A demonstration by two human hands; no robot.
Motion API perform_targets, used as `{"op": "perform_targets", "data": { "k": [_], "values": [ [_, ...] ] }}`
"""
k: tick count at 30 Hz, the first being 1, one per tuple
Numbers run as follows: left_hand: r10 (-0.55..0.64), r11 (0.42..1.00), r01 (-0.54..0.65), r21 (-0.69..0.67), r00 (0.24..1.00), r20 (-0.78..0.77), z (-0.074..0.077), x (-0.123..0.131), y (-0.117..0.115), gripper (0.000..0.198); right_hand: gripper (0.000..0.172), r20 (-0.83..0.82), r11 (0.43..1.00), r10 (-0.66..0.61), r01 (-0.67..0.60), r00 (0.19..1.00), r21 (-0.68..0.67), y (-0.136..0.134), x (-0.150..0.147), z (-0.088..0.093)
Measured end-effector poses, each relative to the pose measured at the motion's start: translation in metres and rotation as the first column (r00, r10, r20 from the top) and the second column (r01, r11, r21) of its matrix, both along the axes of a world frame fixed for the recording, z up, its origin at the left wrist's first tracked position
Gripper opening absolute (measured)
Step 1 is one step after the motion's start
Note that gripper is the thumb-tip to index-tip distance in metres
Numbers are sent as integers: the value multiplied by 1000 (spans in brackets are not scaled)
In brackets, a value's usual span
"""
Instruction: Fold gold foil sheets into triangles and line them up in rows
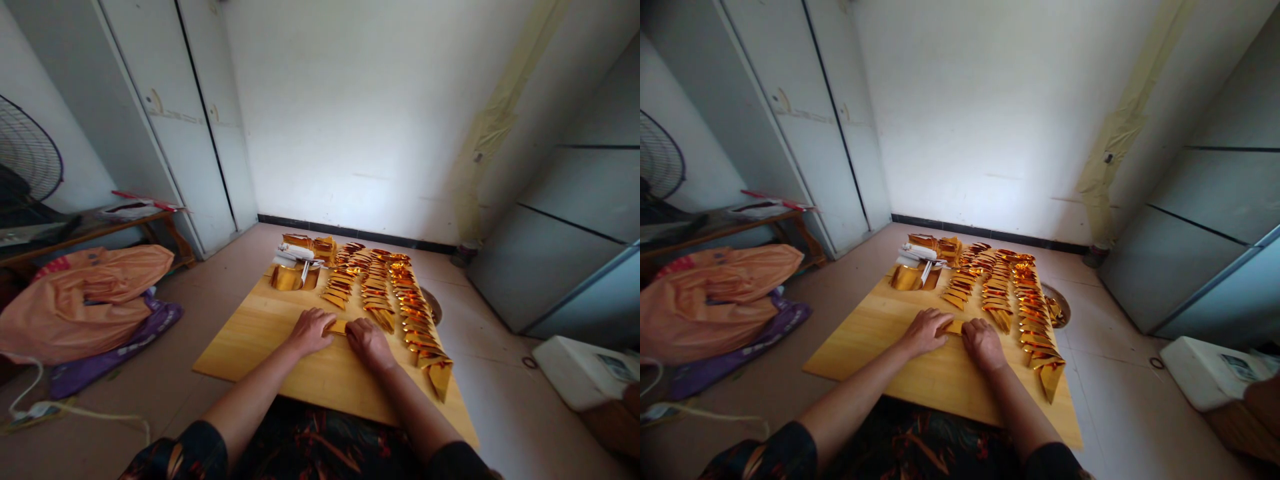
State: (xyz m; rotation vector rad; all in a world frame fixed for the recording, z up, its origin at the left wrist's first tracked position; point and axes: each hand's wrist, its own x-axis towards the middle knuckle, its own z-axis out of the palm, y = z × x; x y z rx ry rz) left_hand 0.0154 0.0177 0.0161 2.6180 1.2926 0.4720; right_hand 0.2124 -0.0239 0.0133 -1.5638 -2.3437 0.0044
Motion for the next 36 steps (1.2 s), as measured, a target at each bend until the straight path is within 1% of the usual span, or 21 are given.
{"op": "perform_targets", "data": {
  "k": [3,5,10,13,16,18,20,22,24,29,32,36],
  "values": [
    [64,998,-65,21,997,39,-6,0,0,43,17,-11,1000,-13,13,1000,9,0,0,-1],
    [96,995,-97,29,995,32,-7,2,-1,40,18,-15,1000,-22,23,1000,14,0,-1,-2],
    [128,991,-128,27,992,-13,-7,8,-1,29,18,32,999,-11,10,999,49,2,-7,-8],
    [141,990,-141,19,990,-21,-6,10,-1,26,19,79,996,8,-15,997,93,3,-9,-11],
    [159,986,-158,-45,987,21,-5,12,0,27,19,101,991,9,-23,995,135,4,-9,-14],
    [208,971,-195,-138,974,93,-6,14,1,31,18,101,987,16,-31,995,155,5,-9,-16],
    [286,939,-232,-253,936,204,-8,17,2,39,16,97,984,29,-45,995,170,5,-9,-19],
    [358,906,-247,-344,882,307,-10,20,2,45,16,95,981,31,-49,995,187,6,-11,-21],
    [405,881,-261,-395,847,344,-10,24,2,47,15,92,978,21,-39,996,206,6,-14,-22],
    [481,842,-344,-416,828,289,-7,30,-2,44,17,64,974,-4,-10,998,227,6,-20,-24],
    [491,839,-354,-413,819,297,-7,31,-3,42,18,-1,975,-11,11,1000,223,6,-20,-24],
    [495,837,-363,-409,820,286,-10,31,-2,45,21,-115,984,-26,46,993,175,9,-17,-27]
  ]
}}
